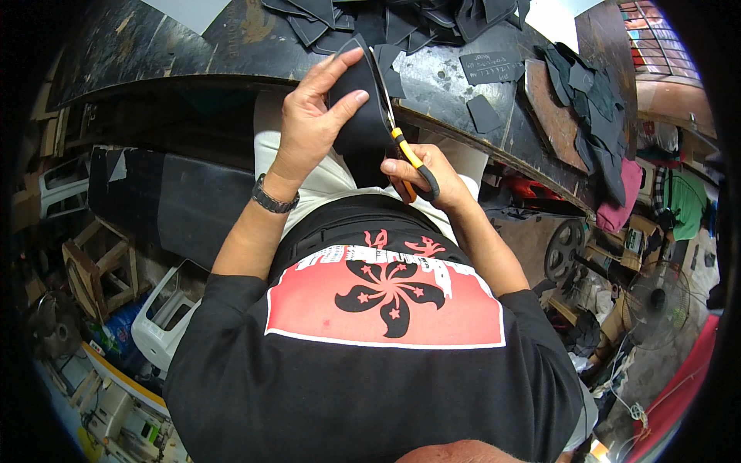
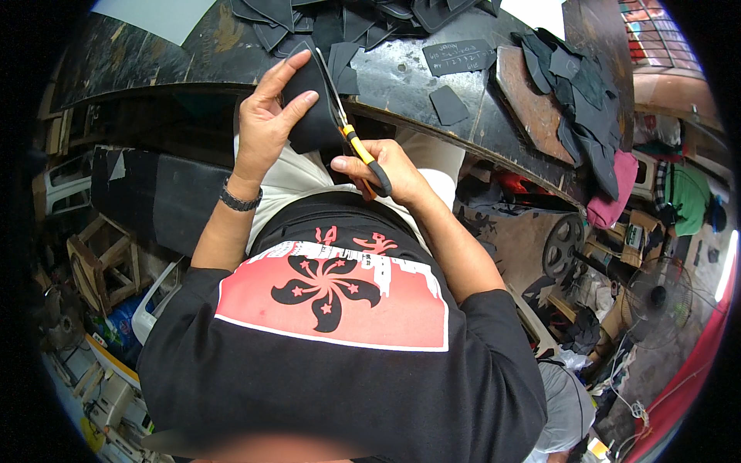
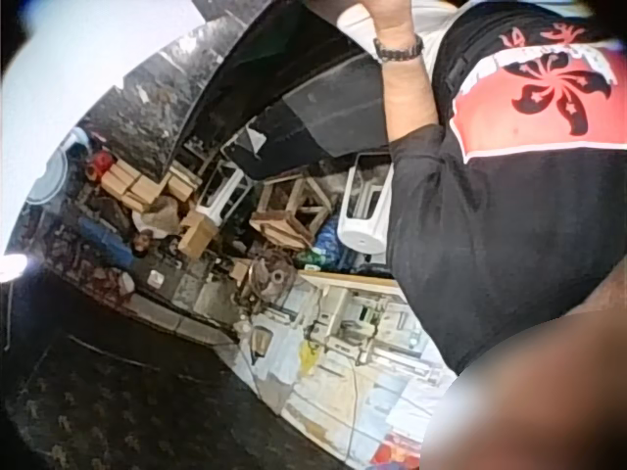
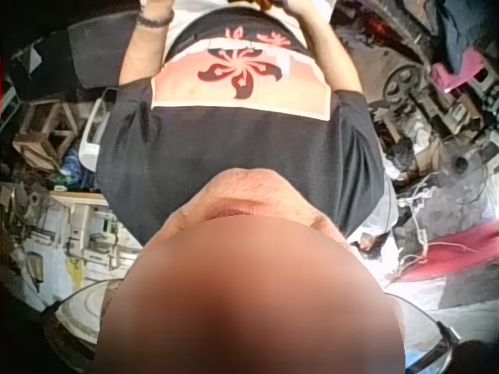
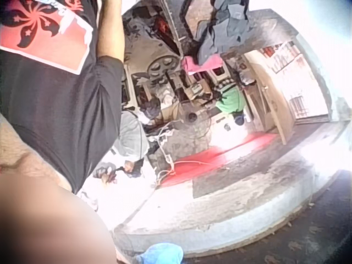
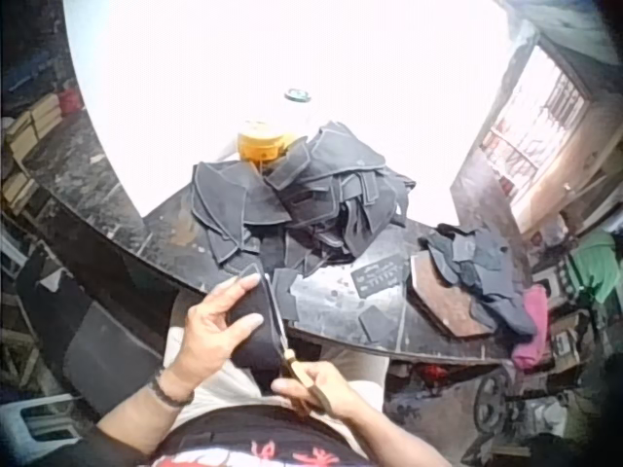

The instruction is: The person uses shears to cut black fabric pieces along marked lines on a worktable. They repeatedly pick up fabric pieces, align the shears, and trim the edges, placing finished pieces aside on the table.

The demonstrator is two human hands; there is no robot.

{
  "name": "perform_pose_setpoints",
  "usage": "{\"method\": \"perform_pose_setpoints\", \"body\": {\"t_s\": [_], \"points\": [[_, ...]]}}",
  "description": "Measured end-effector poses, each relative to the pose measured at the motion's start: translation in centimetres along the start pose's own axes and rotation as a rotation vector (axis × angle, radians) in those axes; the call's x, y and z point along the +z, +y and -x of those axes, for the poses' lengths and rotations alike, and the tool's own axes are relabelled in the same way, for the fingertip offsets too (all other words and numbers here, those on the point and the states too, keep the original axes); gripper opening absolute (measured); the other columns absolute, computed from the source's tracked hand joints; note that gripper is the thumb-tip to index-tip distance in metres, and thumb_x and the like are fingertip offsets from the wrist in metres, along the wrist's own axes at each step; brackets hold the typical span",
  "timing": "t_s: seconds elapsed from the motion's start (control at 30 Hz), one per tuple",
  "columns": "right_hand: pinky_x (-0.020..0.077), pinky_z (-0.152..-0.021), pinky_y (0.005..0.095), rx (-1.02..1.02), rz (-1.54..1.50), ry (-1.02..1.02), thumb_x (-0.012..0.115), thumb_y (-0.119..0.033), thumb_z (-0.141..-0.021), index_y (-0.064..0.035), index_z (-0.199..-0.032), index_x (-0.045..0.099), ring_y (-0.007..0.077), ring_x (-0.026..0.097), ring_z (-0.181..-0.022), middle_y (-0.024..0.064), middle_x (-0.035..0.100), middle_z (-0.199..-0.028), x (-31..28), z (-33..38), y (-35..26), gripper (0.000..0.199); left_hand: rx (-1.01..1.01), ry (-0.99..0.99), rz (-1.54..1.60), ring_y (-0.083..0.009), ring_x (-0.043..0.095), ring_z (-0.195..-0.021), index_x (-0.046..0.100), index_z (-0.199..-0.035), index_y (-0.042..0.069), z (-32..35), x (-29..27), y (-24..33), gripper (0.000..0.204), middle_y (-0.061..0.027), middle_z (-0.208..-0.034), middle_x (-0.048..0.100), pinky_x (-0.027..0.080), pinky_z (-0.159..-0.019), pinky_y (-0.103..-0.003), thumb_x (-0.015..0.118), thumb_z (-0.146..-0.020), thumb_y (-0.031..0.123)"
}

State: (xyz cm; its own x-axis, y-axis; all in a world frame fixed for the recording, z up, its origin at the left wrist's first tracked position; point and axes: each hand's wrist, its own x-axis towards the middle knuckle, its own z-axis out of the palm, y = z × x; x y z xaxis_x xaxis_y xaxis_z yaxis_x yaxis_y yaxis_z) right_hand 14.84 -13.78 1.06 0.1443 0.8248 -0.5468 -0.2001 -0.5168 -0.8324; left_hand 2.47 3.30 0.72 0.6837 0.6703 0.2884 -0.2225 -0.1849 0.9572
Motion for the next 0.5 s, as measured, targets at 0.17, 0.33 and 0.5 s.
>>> {"method": "perform_pose_setpoints", "body": {"t_s": [0.17, 0.33, 0.5], "points": [[0.037, -0.042, 0.0227, -0.047, -0.045, 0.028, 0.069, -0.032, -0.089, -0.0055, -0.073, 0.056, 0.0093, 0.049, -0.044, 0.0021, 0.053, -0.057, 0.4, -0.2, 0.2, 0.033, -0.007, -0.014, 0.01, -0.0191, 0.05, -0.126, 0.056, -0.133, 0.002, 0.2, 0.4, 0.2, 0.051, -0.011, -0.135, 0.056, 0.035, -0.11, -0.031, 0.071, -0.084, 0.001], [0.034, -0.038, 0.0228, -0.05, -0.049, 0.028, 0.071, -0.028, -0.088, -0.0046, -0.073, 0.056, 0.0084, 0.046, -0.04, 0.0004, 0.05, -0.052, 0.5, 0.3, 0.1, 0.032, 0.014, -0.028, -0.022, -0.0198, 0.049, -0.128, 0.054, -0.136, 0.002, 0.2, 0.1, 0.1, 0.054, -0.0118, -0.137, 0.055, 0.035, -0.11, -0.031, 0.07, -0.085, 0.001], [0.0339, -0.037, 0.0235, -0.003, 0.024, 0.058, 0.072, -0.026, -0.087, -0.0033, -0.073, 0.057, 0.0086, 0.046, -0.039, 0.0004, 0.05, -0.05, 0.4, 0.9, -0.1, 0.031, 0.002, -0.032, -0.007, -0.0198, 0.049, -0.128, 0.053, -0.136, 0.002, 0.2, 0.0, 0.0, 0.055, -0.0116, -0.138, 0.053, 0.036, -0.109, -0.031, 0.071, -0.084, 0.001]]}}
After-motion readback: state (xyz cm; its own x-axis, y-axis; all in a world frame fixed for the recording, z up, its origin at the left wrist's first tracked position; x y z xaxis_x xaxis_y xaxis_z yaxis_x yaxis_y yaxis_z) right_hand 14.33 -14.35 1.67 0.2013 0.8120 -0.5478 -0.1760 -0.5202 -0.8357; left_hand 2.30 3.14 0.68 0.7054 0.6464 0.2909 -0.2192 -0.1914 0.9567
